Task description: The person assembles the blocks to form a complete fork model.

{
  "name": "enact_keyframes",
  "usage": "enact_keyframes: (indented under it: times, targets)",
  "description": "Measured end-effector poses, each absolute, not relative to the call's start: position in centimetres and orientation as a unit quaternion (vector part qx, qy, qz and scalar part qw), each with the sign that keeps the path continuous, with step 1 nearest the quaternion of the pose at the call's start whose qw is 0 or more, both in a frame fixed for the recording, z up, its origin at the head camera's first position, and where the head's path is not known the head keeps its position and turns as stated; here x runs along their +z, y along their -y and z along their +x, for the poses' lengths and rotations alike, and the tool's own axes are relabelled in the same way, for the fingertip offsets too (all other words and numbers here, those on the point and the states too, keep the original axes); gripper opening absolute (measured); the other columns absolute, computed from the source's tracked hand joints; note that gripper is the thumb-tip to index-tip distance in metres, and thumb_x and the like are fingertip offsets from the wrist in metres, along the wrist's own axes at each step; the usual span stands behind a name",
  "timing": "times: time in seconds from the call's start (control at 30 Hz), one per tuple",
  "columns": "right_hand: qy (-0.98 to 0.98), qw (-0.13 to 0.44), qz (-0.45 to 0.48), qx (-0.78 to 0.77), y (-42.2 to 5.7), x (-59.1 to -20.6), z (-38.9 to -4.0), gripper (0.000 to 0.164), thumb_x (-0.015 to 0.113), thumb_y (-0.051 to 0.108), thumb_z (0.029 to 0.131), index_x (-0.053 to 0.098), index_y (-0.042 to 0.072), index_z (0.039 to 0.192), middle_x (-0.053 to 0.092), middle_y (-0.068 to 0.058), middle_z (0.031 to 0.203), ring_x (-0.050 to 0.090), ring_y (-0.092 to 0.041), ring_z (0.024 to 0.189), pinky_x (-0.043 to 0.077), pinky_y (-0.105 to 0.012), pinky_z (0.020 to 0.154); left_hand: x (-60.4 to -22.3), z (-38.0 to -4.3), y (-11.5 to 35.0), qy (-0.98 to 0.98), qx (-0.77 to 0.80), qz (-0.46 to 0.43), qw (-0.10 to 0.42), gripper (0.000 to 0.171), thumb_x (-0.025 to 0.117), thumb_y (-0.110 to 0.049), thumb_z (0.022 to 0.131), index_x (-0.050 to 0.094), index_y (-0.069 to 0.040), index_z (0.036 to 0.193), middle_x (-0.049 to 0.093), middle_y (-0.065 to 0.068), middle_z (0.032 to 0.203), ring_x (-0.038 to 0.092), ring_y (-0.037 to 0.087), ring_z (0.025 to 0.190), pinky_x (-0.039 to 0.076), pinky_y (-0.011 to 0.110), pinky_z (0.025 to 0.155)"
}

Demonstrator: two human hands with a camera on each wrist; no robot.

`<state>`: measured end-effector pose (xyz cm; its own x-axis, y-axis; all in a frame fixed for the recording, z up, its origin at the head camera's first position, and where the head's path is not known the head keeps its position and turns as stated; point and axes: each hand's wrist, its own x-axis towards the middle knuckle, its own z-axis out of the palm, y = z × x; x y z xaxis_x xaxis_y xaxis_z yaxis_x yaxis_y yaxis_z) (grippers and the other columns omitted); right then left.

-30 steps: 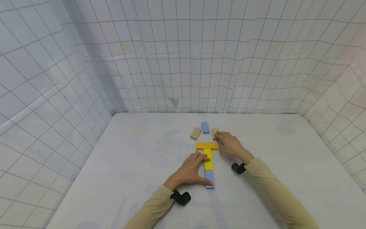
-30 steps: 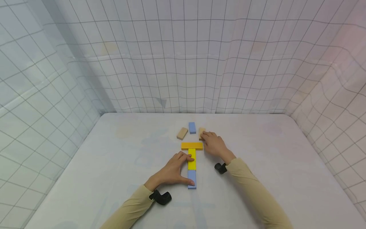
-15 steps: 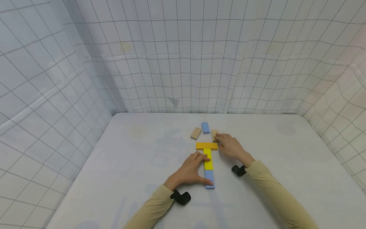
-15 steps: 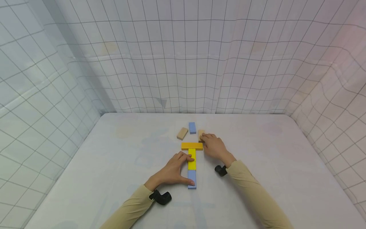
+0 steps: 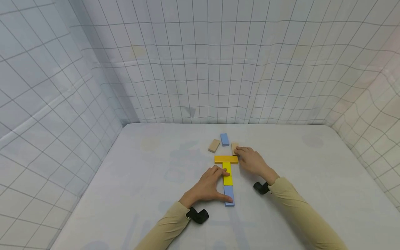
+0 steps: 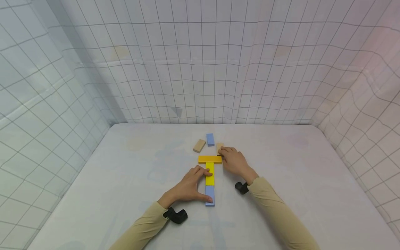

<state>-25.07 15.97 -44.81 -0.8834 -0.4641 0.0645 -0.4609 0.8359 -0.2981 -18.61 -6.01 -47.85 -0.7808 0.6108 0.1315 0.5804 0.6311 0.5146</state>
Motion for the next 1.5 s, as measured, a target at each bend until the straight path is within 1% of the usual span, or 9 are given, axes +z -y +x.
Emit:
enact_keyframes:
  times: [0.23,0.7,0.97,1.1,1.33,1.5]
  targets:
    - [-0.957,-0.001,-0.246,-0.156,-16.04,-44.85,-24.99,0.044,0.054,0.003,0.089,0.052,-0.002,0.133,0.045,-0.018,0.139,0.041,-0.039,0.125,0.038,-0.057,0.092,-47.84,-18.58,5.99,-0.903,0.277,0.326,0.035,0.082,0.079,-0.061,0.063,0.051,-0.018,0.127,0.043,-0.002,0.121,0.04,0.014,0.104,0.035,0.028,0.091]
    - [-0.954,-0.012,-0.252,-0.164,-15.96,-44.9,-24.88,0.042,0.054,0.002,0.089,0.054,-0.002,0.131,0.047,-0.018,0.137,0.042,-0.038,0.124,0.038,-0.057,0.092,-47.89,-18.6,6.16,-0.903,0.277,0.328,0.028,0.083,0.078,-0.062,0.064,0.051,-0.017,0.128,0.042,-0.002,0.12,0.039,0.014,0.102,0.036,0.028,0.088]
    - [-0.953,-0.008,-0.252,-0.168,-15.97,-44.85,-24.87,0.043,0.055,0.002,0.089,0.053,-0.002,0.131,0.047,-0.018,0.138,0.042,-0.039,0.124,0.038,-0.057,0.092,-47.89,-18.65,6.19,-0.901,0.276,0.334,0.023,0.082,0.079,-0.061,0.064,0.051,-0.016,0.127,0.042,-0.002,0.12,0.04,0.014,0.102,0.036,0.028,0.088]
    - [-0.953,-0.005,-0.251,-0.17,-16.0,-44.76,-24.92,0.042,0.056,0.002,0.089,0.053,-0.002,0.131,0.047,-0.019,0.137,0.042,-0.039,0.124,0.037,-0.057,0.093,-47.79,-18.68,6.14,-0.902,0.276,0.331,0.029,0.082,0.079,-0.061,0.064,0.051,-0.017,0.128,0.042,-0.002,0.119,0.039,0.014,0.102,0.036,0.027,0.088]
    - [-0.95,-0.016,-0.261,-0.169,-16.04,-44.63,-24.92,0.04,0.056,0.0,0.087,0.055,-0.004,0.127,0.049,-0.021,0.134,0.044,-0.04,0.121,0.039,-0.056,0.091,-47.94,-18.73,6.11,-0.901,0.279,0.33,0.033,0.083,0.077,-0.063,0.065,0.051,-0.017,0.128,0.042,-0.002,0.121,0.039,0.014,0.102,0.036,0.027,0.088]
    - [-0.948,-0.021,-0.261,-0.181,-15.98,-44.79,-25.14,0.038,0.055,-0.002,0.086,0.057,-0.004,0.124,0.052,-0.02,0.13,0.047,-0.038,0.119,0.04,-0.054,0.092,-47.94,-18.66,6.14,-0.901,0.281,0.33,0.033,0.083,0.078,-0.062,0.065,0.051,-0.017,0.128,0.042,-0.002,0.121,0.039,0.014,0.102,0.036,0.027,0.088]
